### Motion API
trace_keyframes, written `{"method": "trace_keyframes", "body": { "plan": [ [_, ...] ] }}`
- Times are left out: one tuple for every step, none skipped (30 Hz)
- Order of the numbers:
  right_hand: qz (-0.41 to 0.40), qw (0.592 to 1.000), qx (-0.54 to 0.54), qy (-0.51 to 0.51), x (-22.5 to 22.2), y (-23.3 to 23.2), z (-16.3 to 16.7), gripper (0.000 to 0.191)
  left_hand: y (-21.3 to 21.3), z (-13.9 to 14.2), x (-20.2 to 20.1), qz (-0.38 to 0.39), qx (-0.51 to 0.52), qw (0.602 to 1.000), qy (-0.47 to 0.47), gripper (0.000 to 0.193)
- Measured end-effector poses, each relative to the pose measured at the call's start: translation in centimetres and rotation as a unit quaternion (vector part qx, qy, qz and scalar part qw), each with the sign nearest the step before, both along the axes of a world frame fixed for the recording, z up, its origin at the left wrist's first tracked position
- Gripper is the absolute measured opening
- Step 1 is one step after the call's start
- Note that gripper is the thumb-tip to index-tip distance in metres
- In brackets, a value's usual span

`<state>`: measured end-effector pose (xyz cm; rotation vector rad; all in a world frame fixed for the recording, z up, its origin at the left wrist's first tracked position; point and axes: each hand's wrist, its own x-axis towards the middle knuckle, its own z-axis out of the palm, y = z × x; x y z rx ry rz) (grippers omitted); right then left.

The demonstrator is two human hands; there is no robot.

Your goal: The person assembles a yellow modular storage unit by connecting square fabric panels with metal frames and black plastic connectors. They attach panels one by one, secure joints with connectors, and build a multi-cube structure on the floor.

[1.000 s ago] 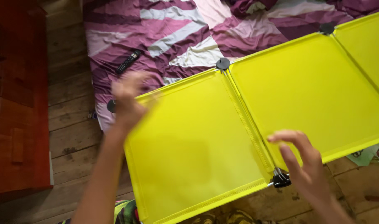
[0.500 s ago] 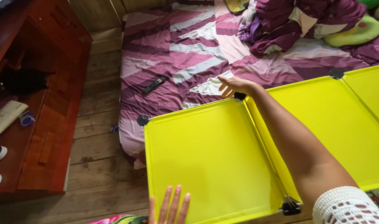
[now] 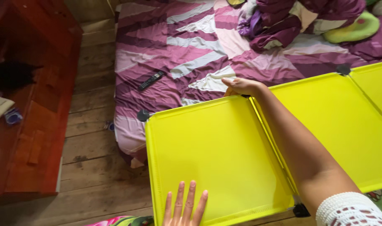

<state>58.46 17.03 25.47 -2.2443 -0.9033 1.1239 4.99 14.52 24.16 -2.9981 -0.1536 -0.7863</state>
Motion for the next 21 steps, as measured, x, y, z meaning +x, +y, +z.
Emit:
{"method": "trace_keyframes", "body": {
  "plan": [
    [-0.001,1.000,0.000,-0.004,0.0,0.1,0.0,0.081,-0.1,0.2,-0.2,-0.002,0.003,1.000,-0.006,0.050],
    [0.006,1.000,0.001,-0.003,0.0,0.2,0.0,0.081,-0.2,0.4,-0.5,0.010,0.018,1.000,-0.005,0.050],
    [0.003,1.000,0.000,-0.008,-0.1,0.2,-0.1,0.081,-0.2,0.6,-0.6,0.027,0.036,0.999,-0.006,0.052],
    [0.000,1.000,0.000,-0.012,0.0,0.2,-0.1,0.082,-0.2,0.9,-0.9,0.045,0.055,0.997,-0.007,0.055],
    [-0.004,1.000,-0.001,-0.017,0.0,0.2,-0.2,0.082,-0.2,1.3,-1.3,0.046,0.033,0.998,-0.002,0.053],
    [-0.020,1.000,0.000,-0.013,0.0,0.2,-0.3,0.080,-0.2,1.8,-1.6,0.044,0.010,0.999,0.001,0.051],
    [-0.037,0.999,0.002,-0.008,0.1,0.1,-0.3,0.077,-0.1,2.3,-1.9,0.043,-0.012,0.999,0.005,0.050],
    [-0.055,0.998,0.004,-0.005,0.2,0.1,-0.3,0.075,0.1,2.8,-2.4,0.059,-0.025,0.998,0.018,0.057],
    [-0.048,0.998,0.021,-0.023,0.3,0.1,-0.2,0.074,0.3,3.4,-2.9,0.072,-0.040,0.996,0.030,0.065],
    [-0.041,0.998,0.037,-0.040,0.3,0.0,-0.1,0.073,0.6,4.0,-3.3,0.084,-0.055,0.994,0.043,0.073],
    [-0.036,0.996,0.053,-0.057,0.3,0.0,0.1,0.072,0.8,4.5,-3.7,0.104,-0.086,0.991,0.023,0.079],
    [-0.045,0.990,0.088,-0.105,0.2,0.0,0.5,0.069,0.9,4.9,-4.0,0.123,-0.118,0.985,0.003,0.085],
    [-0.056,0.979,0.122,-0.151,-0.2,0.0,1.0,0.066,1.1,5.2,-4.2,0.139,-0.151,0.978,-0.016,0.091],
    [-0.069,0.966,0.153,-0.196,-0.7,-0.3,1.7,0.063,0.9,5.4,-4.3,0.149,-0.208,0.966,-0.046,0.091],
    [-0.056,0.957,0.202,-0.199,-1.4,-0.4,2.6,0.056,0.8,5.6,-4.4,0.158,-0.264,0.949,-0.072,0.091],
    [-0.043,0.946,0.251,-0.202,-2.2,-1.0,3.9,0.049,0.6,5.5,-4.5,0.167,-0.319,0.928,-0.098,0.092],
    [-0.012,0.934,0.242,-0.262,-3.4,-1.7,5.3,0.045,0.3,5.5,-4.6,0.159,-0.312,0.929,-0.114,0.092],
    [0.019,0.920,0.227,-0.320,-4.9,-2.9,7.0,0.042,0.0,5.2,-4.8,0.150,-0.310,0.930,-0.129,0.093],
    [0.069,0.902,0.227,-0.361,-6.5,-4.4,8.9,0.040,-0.5,5.0,-5.1,0.139,-0.311,0.930,-0.141,0.094],
    [0.120,0.880,0.226,-0.400,-8.4,-5.7,10.9,0.039,-1.0,4.6,-5.6,0.147,-0.285,0.936,-0.144,0.095],
    [0.123,0.903,0.221,-0.348,-10.7,-7.7,12.8,0.037,-1.6,4.2,-6.2,0.153,-0.256,0.942,-0.150,0.097]
  ]
}}
